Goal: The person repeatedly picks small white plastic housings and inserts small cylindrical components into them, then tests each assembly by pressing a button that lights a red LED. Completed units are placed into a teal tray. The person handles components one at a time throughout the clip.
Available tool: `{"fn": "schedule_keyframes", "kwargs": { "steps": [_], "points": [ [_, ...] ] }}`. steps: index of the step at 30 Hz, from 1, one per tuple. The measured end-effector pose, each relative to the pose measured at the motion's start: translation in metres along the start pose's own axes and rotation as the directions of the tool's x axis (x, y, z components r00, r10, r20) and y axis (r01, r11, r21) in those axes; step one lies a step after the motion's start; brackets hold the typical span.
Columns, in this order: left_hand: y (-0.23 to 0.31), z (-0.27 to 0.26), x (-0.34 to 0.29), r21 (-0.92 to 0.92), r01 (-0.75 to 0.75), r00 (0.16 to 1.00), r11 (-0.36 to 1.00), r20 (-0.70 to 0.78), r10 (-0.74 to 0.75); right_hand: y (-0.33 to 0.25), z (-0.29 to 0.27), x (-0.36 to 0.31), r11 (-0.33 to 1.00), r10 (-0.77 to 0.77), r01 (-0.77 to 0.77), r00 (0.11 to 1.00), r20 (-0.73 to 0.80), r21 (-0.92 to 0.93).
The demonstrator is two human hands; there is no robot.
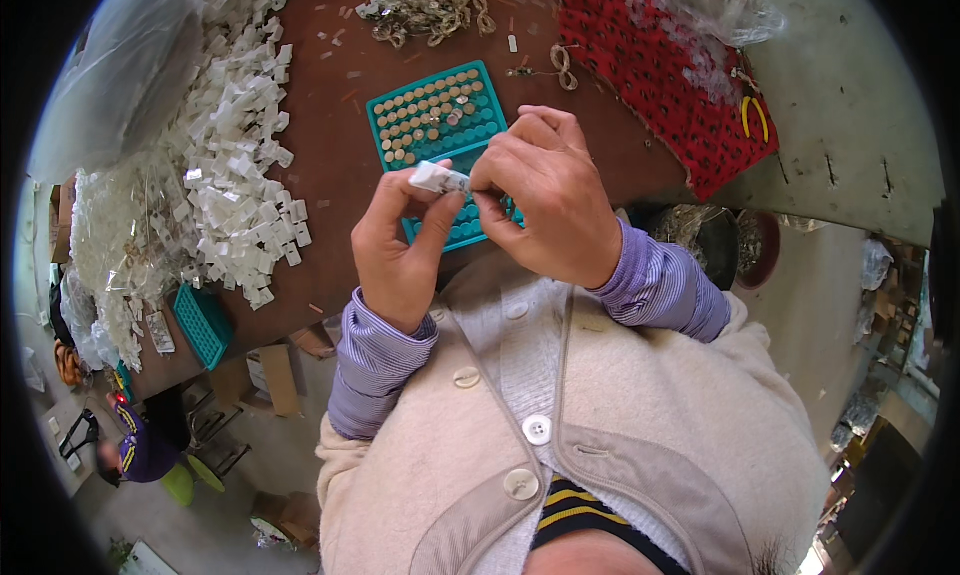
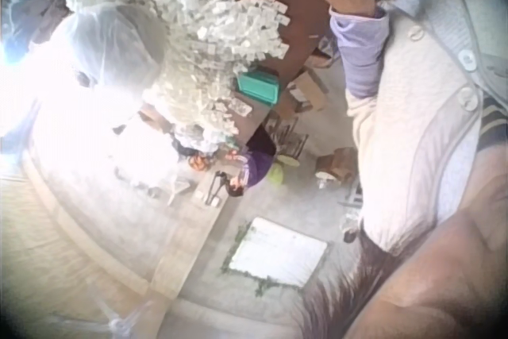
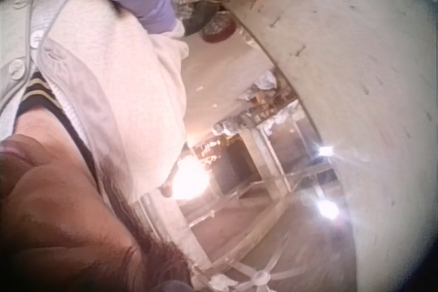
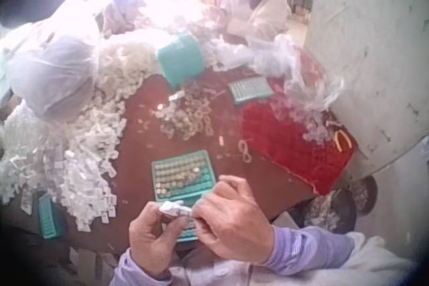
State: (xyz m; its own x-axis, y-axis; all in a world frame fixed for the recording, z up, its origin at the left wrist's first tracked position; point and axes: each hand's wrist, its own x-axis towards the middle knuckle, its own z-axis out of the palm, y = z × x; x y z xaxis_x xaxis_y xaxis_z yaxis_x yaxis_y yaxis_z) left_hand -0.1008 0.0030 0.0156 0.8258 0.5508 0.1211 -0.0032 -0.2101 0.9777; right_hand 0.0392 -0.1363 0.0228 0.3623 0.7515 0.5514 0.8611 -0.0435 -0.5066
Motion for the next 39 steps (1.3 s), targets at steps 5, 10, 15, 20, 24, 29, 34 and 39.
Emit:
{"fn": "schedule_keyframes", "kwargs": {
  "steps": [5,10,15,20,24,29,34,39],
  "points": [
    [-0.007,0.013,-0.003,-0.362,0.260,0.957,0.895,-0.031,-0.290,0.009,0.005,-0.011,0.996,0.083,-0.084,0.994,-0.073,-0.012],
    [-0.014,0.021,0.003,-0.226,0.240,0.966,0.944,-0.037,-0.254,0.021,0.005,-0.016,1.000,0.003,-0.002,0.988,-0.154,0.009],
    [-0.018,0.019,0.000,-0.328,0.295,0.954,0.897,0.056,-0.294,0.024,0.004,-0.013,0.998,-0.068,0.069,0.994,-0.087,0.012],
    [-0.027,-0.009,0.015,-0.490,0.293,0.943,0.821,0.006,-0.334,0.044,0.021,0.016,0.987,0.131,-0.119,0.985,-0.112,0.103],
    [-0.033,-0.023,0.024,-0.534,0.294,0.939,0.793,0.006,-0.344,0.067,0.037,0.032,0.987,0.114,-0.116,0.993,-0.029,-0.113],
    [-0.037,-0.021,0.024,-0.546,0.327,0.929,0.771,0.038,-0.367,0.069,0.048,0.028,0.984,0.113,-0.111,0.994,0.005,-0.136],
    [-0.037,-0.017,0.022,-0.563,0.340,0.926,0.753,0.060,-0.374,0.070,0.048,0.034,0.994,0.103,-0.103,0.994,-0.022,-0.026],
    [-0.030,-0.007,0.019,-0.545,0.358,0.916,0.758,0.050,-0.398,0.049,0.032,0.027,0.959,0.125,-0.102,0.990,-0.070,0.264]
  ]
}}
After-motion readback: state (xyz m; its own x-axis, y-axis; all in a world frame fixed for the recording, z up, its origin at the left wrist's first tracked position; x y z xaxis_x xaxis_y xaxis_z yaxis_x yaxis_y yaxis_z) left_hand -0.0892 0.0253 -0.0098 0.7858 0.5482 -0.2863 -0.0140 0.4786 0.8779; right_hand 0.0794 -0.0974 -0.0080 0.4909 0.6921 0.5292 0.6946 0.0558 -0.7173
